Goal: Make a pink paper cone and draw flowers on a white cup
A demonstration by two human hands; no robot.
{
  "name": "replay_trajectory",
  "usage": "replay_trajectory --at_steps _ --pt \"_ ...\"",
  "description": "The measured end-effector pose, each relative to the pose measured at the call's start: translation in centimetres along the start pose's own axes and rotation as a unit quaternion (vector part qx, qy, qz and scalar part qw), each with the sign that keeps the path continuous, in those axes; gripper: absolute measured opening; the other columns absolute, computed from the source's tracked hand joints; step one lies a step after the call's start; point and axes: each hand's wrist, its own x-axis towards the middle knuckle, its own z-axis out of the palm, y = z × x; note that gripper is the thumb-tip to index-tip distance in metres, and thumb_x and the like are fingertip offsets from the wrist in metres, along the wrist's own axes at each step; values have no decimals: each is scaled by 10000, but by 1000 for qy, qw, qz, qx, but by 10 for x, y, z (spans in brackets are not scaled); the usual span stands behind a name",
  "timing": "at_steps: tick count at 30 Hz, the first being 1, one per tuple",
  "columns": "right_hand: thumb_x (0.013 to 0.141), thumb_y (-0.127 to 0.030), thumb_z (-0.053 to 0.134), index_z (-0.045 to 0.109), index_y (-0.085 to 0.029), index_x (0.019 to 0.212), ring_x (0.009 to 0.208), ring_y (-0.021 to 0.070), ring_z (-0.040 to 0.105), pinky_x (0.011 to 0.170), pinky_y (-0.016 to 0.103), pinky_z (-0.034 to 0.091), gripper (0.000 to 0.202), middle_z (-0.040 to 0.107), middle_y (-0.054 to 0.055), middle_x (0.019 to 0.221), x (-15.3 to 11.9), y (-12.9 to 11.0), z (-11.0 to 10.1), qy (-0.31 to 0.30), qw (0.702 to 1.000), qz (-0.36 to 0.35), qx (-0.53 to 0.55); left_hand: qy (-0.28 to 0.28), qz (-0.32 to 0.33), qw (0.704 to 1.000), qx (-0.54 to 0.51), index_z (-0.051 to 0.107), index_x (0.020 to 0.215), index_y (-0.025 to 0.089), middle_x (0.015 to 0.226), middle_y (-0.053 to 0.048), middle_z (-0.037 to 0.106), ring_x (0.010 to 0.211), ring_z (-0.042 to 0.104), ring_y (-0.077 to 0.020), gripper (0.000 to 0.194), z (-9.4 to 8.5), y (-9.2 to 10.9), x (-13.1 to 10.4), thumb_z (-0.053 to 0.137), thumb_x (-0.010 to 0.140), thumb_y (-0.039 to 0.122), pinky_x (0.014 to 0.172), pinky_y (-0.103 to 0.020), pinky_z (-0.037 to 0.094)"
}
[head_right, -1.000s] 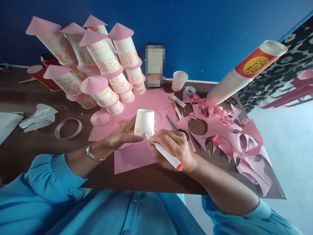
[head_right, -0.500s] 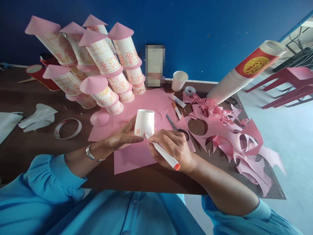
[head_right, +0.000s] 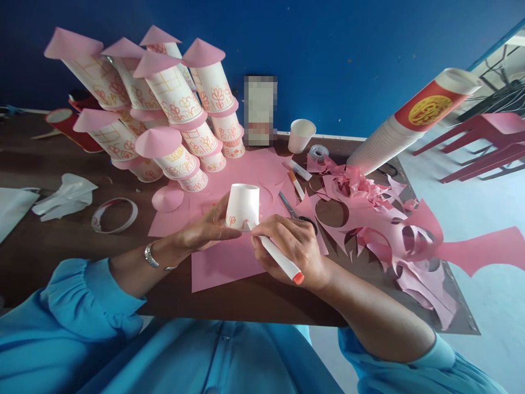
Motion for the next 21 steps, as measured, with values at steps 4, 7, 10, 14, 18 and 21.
replay_trajectory --at_steps 4,7,10,14,18,21 --pt "941 -88 623 602 -222 974 606 137 718 563 252 554 139 745 -15 756 -2 0 0 -10 1000 0 25 5 -4 1000 -2 528 1483 319 1191 -59 616 1081 572 -233 768 0 1 0 898 809 307 916 -368 496" --pt "939 -85 626 605 -210 978 615 141 717 562 262 543 133 742 -7 763 -4 1 1 -16 999 2 41 7 -6 1000 2 554 1447 297 1146 -54 616 1045 577 -228 724 2 3 0 895 810 318 884 -361 499" --pt "934 -81 641 605 -207 974 618 143 718 556 265 535 137 737 -6 764 -7 1 2 -21 999 2 44 9 -5 1000 12 580 1390 282 1108 -45 614 1017 575 -219 657 2 3 -1 894 815 312 859 -350 498" --pt "934 -80 643 600 -214 973 616 143 719 551 263 537 146 728 -11 756 -6 0 2 -18 999 1 49 10 -2 1000 11 572 1396 285 1142 -54 623 1040 581 -230 654 1 2 -1 887 823 299 871 -360 502" --pt "930 -79 640 602 -212 974 604 140 713 549 258 544 146 730 -8 749 -3 0 1 -9 999 -4 42 11 -3 1000 6 570 1391 283 1124 -50 615 1025 579 -224 668 2 1 -1 898 810 304 857 -353 503" --pt "940 -86 636 605 -212 985 615 139 718 555 257 551 138 734 -7 760 -4 1 2 -13 999 -6 48 15 -11 1000 18 555 1410 287 1112 -49 612 1027 573 -226 699 1 0 0 903 804 314 849 -351 505"
